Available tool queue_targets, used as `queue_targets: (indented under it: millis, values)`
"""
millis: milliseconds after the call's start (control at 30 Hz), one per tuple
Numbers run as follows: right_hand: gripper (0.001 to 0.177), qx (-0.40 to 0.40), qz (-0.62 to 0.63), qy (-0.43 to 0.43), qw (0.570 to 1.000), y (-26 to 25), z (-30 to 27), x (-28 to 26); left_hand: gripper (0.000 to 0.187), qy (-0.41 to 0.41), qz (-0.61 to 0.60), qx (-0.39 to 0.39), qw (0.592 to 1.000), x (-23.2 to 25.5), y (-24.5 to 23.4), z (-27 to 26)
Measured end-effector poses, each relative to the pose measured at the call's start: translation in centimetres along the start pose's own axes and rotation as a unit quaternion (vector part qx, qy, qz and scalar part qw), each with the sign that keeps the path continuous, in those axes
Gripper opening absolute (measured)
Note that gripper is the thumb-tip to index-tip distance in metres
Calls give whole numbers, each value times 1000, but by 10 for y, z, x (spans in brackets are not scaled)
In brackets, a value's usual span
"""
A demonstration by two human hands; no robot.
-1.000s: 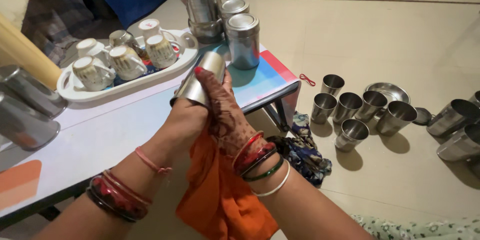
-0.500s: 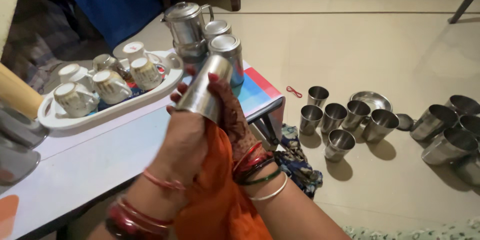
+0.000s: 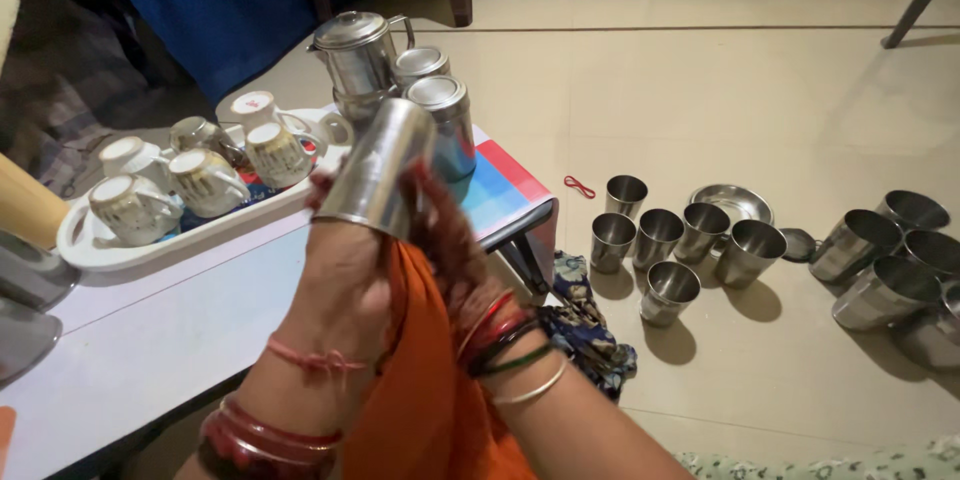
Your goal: The person sits on the floor and wipes multiple stainless steel cups with an orange cloth. They pick up each cup from a pile on the floor, wipe the exterior and interior, and place the cleaned cups on a nearby table.
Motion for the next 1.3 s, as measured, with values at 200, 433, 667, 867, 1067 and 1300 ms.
queue_targets:
  millis: [200, 433, 667, 867, 1067, 1300]
  values:
    - [64, 45, -156, 22, 986, -16, 6, 6, 50, -96, -794, -351, 488, 16, 42, -48]
    - [68, 17, -129, -28, 991, -10, 7, 13, 44, -68, -813, -282, 505, -5, 54, -40]
    - [61, 57, -107, 4, 993, -20, 6, 23, 39, -225, -795, -387, 408, 8, 45, -56]
    - [57, 174, -238, -30, 955, -45, 18, 24, 34, -337, -732, -591, -36, 21, 66, -71]
    - [53, 73, -94, 39, 992, -2, -3, 29, 30, -293, -798, -496, 178, 17, 84, -46]
    - [53, 99, -255, -60, 960, 3, 2, 25, 14, 203, -800, -150, 544, -47, 72, -44]
Point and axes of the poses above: each hand's wrist, its own z-axis towards the middle knuckle, its own y-axis out of the palm, x = y × z, the point moved 2 cm from there along z, towards the middle knuckle, and after that the axes turned 2 degrees about -x, right-handed, at the moved point
